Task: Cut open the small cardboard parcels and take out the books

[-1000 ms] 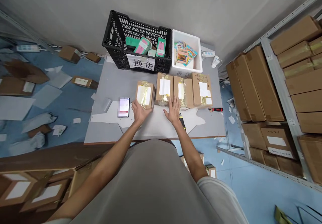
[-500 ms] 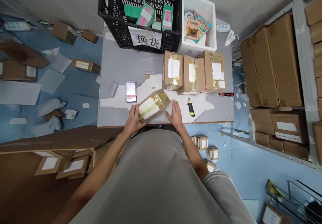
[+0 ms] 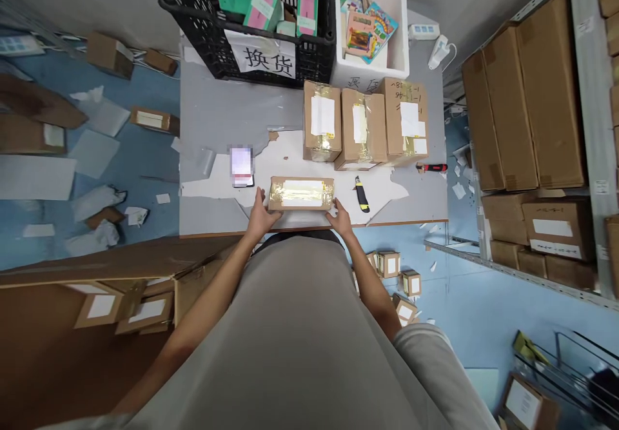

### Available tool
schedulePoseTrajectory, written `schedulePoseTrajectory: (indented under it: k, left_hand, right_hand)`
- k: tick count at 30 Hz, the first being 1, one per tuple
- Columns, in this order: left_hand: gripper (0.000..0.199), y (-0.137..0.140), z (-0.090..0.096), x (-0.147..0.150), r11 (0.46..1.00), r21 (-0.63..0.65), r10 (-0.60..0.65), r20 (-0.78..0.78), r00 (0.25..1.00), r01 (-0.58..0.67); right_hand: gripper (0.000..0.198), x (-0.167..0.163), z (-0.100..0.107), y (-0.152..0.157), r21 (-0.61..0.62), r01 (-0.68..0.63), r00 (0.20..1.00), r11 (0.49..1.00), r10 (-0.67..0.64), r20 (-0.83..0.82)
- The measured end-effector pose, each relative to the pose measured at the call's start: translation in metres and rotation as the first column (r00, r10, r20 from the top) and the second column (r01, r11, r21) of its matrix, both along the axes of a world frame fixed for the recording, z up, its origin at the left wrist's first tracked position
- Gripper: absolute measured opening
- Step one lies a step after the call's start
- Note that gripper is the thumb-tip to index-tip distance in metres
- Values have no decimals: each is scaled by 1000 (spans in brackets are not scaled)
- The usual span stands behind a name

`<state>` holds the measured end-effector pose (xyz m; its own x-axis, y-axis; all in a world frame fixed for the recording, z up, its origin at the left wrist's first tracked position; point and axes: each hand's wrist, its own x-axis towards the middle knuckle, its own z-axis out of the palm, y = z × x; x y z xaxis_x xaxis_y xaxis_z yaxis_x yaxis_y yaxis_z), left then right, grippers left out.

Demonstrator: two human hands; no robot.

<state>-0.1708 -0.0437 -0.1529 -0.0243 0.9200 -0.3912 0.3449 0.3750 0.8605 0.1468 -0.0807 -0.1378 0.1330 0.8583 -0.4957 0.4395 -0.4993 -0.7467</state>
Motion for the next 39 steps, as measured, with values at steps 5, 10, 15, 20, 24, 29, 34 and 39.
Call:
schedulePoseTrajectory:
  k: [5, 10, 15, 20, 24, 29, 34, 39]
  left_hand:
    - [114, -2, -16, 5, 988, -153, 36, 14, 999, -33]
    - [71, 2, -10, 19, 995, -61, 85, 26, 996, -83]
    - [64, -6, 14, 29, 993, 40, 110, 110, 988, -115]
    - [62, -10, 19, 39, 965, -66, 258, 94, 962, -252]
    - [59, -20, 5, 45, 929, -215, 335, 143, 931, -301]
    - [62, -42, -11, 37, 932, -192, 333, 127, 934, -306]
    - [54, -51, -14, 33, 946, -178, 291, 109, 950, -269]
    - [47, -48, -4, 43, 956, -139, 277, 139, 951, -259]
  right_hand:
    - [110, 4, -5, 4, -89, 6, 993, 996, -17, -117]
    - [90, 12, -4, 7, 8, -70, 990, 997, 71, -120]
    - [64, 37, 11, 9, 133, -68, 991, 989, 82, -109]
    - [65, 55, 16, 12, 127, -48, 995, 991, 58, -76]
    - [63, 60, 5, 10, 89, -24, 999, 996, 28, -36]
    - [53, 64, -9, -3, 34, -45, 999, 998, 45, 3]
    - [45, 62, -15, -13, 27, -85, 996, 996, 85, -18]
    - [56, 64, -11, -11, 54, -96, 992, 994, 100, -73]
